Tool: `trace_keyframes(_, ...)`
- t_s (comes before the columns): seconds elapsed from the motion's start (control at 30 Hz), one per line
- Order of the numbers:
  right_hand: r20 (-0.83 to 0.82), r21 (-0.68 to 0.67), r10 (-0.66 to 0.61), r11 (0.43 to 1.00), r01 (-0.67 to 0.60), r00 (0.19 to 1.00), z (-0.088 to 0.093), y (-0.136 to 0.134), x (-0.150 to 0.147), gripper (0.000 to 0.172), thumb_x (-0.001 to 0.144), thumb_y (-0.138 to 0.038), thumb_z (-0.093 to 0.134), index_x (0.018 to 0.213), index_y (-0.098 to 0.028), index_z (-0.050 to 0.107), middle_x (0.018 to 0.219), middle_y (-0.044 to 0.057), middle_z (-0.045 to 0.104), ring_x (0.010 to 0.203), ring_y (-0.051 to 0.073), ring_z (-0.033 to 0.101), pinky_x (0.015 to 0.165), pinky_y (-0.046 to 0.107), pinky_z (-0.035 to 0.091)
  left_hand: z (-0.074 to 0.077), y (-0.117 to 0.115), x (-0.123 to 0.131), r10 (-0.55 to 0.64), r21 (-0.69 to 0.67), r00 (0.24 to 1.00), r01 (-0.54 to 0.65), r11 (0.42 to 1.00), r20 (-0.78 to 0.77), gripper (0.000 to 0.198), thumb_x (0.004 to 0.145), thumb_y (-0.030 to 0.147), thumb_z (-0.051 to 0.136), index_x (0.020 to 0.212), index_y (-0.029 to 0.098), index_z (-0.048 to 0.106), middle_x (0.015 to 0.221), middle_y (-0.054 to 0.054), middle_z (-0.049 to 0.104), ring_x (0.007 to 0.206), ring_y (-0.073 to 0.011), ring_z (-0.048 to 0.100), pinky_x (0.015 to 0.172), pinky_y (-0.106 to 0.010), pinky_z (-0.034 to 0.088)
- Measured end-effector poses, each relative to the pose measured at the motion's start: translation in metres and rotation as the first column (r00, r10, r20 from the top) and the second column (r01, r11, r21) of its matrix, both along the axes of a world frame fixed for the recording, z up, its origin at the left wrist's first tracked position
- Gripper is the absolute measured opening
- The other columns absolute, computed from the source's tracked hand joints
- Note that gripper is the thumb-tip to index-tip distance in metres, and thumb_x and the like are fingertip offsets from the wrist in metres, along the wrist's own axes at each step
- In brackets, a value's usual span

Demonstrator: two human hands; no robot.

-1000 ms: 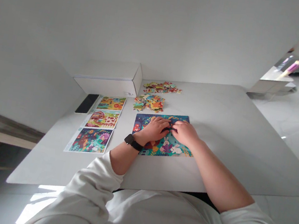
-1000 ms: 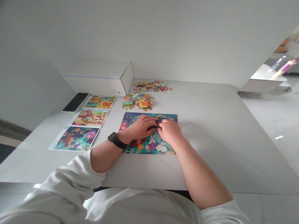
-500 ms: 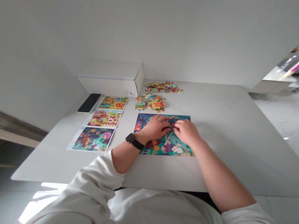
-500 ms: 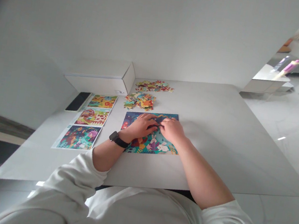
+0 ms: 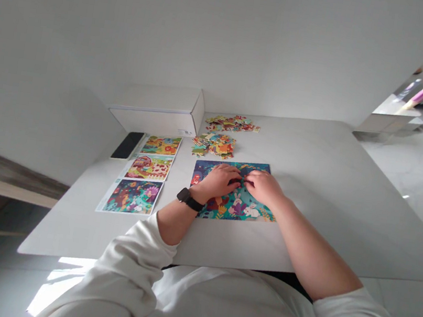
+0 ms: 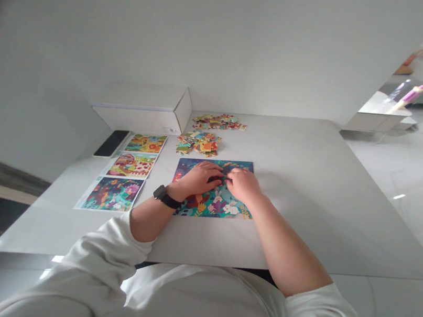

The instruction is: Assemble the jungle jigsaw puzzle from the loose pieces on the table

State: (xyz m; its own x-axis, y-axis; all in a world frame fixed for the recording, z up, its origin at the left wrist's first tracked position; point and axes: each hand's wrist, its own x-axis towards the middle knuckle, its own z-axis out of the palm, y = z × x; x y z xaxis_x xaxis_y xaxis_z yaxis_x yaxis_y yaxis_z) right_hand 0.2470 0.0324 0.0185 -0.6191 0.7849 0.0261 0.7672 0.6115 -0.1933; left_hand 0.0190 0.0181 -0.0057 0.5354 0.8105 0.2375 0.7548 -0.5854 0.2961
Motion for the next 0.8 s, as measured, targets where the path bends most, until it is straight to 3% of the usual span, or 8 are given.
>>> trace_keyframes(0.13,-0.007,-0.006,0.011,1.000,-0.011,1.000,-0.003,0.002,0.001,0.028,0.108,-0.029,0.061,0.122,-0.019,0.083,0.130,0.012,0.079,0.123,0.026,0.072,0.114,0.036,0.049,0.018,-0.007,-0.013,0.112,0.049,0.993,-0.110,0.993,-0.030,0.036,0.101,0.034,0.072,0.136,0.026,0.076,0.147,-0.010,0.072,0.135,-0.0308,0.068,0.122,-0.051,0.050)
trace_keyframes(0.3,-0.025,-0.010,0.002,1.000,-0.003,1.000,-0.007,0.003,0.002,0.033,0.107,-0.029,0.061,0.129,-0.017,0.082,0.136,0.014,0.079,0.126,0.029,0.072,0.115,0.040,0.051,0.039,-0.027,-0.052,0.239,0.058,0.965,-0.246,0.967,0.112,0.037,0.105,0.037,0.066,0.139,0.023,0.073,0.148,-0.012,0.070,0.141,-0.0293,0.064,0.122,-0.047,0.052)
trace_keyframes(0.37,-0.044,-0.004,0.002,1.000,-0.002,0.999,-0.005,0.003,0.002,0.032,0.106,-0.028,0.061,0.129,-0.019,0.082,0.136,0.013,0.079,0.125,0.029,0.072,0.116,0.041,0.051,0.037,-0.040,-0.069,0.233,0.032,0.963,-0.239,0.970,0.135,0.038,0.105,0.042,0.066,0.139,0.025,0.073,0.148,-0.011,0.070,0.139,-0.0284,0.065,0.124,-0.047,0.051)
trace_keyframes(0.53,-0.037,0.027,0.036,0.999,-0.035,0.999,0.006,-0.006,0.002,0.037,0.104,-0.022,0.060,0.135,-0.023,0.080,0.150,0.012,0.069,0.136,0.029,0.065,0.123,0.042,0.045,0.017,-0.069,-0.104,0.226,-0.096,0.972,-0.219,0.971,0.063,0.056,0.097,0.049,0.077,0.147,0.028,0.068,0.159,-0.012,0.062,0.150,-0.0317,0.058,0.129,-0.050,0.047)
trace_keyframes(0.67,0.070,-0.056,0.073,0.996,-0.069,0.995,0.014,-0.024,-0.004,0.048,0.103,-0.040,0.069,0.148,-0.026,0.072,0.159,0.015,0.061,0.143,0.035,0.060,0.124,0.049,0.044,0.010,-0.078,-0.118,0.197,-0.180,0.980,-0.193,0.965,0.008,0.078,0.084,0.055,0.089,0.153,0.025,0.065,0.168,-0.016,0.054,0.154,-0.0347,0.053,0.132,-0.051,0.043)
trace_keyframes(0.8,0.192,-0.129,0.080,0.990,-0.056,0.978,0.017,-0.041,-0.010,0.063,0.097,-0.051,0.076,0.154,-0.026,0.066,0.163,0.020,0.055,0.149,0.042,0.054,0.121,0.053,0.047,0.012,-0.080,-0.120,0.153,-0.234,0.986,-0.165,0.958,-0.070,0.080,0.078,0.058,0.093,0.148,0.026,0.069,0.170,-0.016,0.052,0.155,-0.0360,0.053,0.132,-0.053,0.041)
